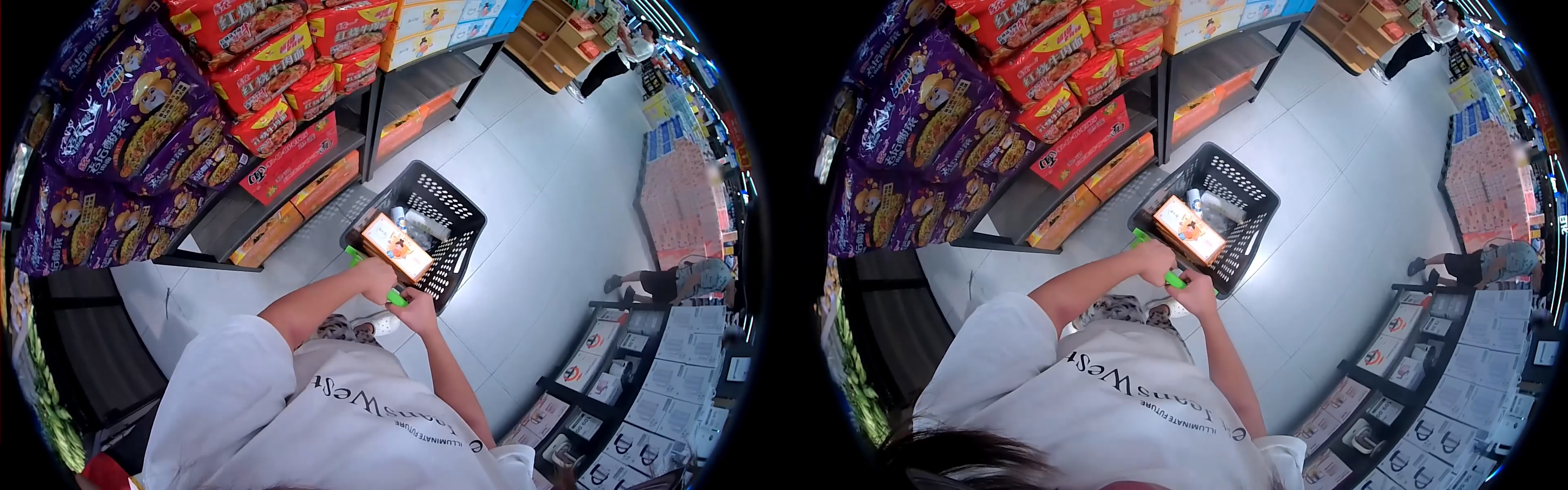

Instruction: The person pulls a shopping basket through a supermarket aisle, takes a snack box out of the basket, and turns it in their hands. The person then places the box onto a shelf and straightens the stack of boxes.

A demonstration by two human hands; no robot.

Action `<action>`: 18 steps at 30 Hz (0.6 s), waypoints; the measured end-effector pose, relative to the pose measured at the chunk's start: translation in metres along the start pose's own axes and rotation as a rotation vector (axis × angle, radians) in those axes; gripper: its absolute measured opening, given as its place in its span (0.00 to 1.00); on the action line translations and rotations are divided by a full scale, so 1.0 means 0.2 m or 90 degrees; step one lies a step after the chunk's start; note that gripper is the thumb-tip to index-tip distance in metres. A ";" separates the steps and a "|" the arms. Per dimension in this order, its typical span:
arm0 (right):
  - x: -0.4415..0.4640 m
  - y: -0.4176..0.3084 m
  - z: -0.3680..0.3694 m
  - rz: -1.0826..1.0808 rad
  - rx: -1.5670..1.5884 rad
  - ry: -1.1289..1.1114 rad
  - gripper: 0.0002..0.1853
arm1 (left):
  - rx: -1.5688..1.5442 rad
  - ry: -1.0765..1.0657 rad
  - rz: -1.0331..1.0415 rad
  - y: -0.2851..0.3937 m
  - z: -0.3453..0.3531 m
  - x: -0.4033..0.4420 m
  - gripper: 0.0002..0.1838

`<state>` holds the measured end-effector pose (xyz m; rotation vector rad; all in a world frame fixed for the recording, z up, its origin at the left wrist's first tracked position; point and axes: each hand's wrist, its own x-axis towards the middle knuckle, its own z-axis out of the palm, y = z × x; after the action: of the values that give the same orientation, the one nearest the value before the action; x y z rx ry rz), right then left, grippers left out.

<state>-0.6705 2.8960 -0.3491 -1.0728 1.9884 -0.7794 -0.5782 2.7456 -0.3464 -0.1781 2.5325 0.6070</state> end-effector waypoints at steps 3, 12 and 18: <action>0.04 0.06 -0.04 -0.047 -0.028 -0.002 0.19 | -0.004 0.010 -0.016 0.04 0.00 0.04 0.14; 0.16 0.09 -0.22 -0.069 -0.055 -0.002 0.19 | -0.059 0.043 -0.035 0.03 -0.10 0.17 0.14; 0.31 0.08 -0.33 -0.066 -0.071 0.008 0.18 | -0.072 0.039 -0.036 -0.04 -0.24 0.29 0.15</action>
<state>-0.7551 2.8611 -0.3459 -1.2475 2.0203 -0.7372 -0.6484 2.7168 -0.3420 -0.3119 2.5436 0.7337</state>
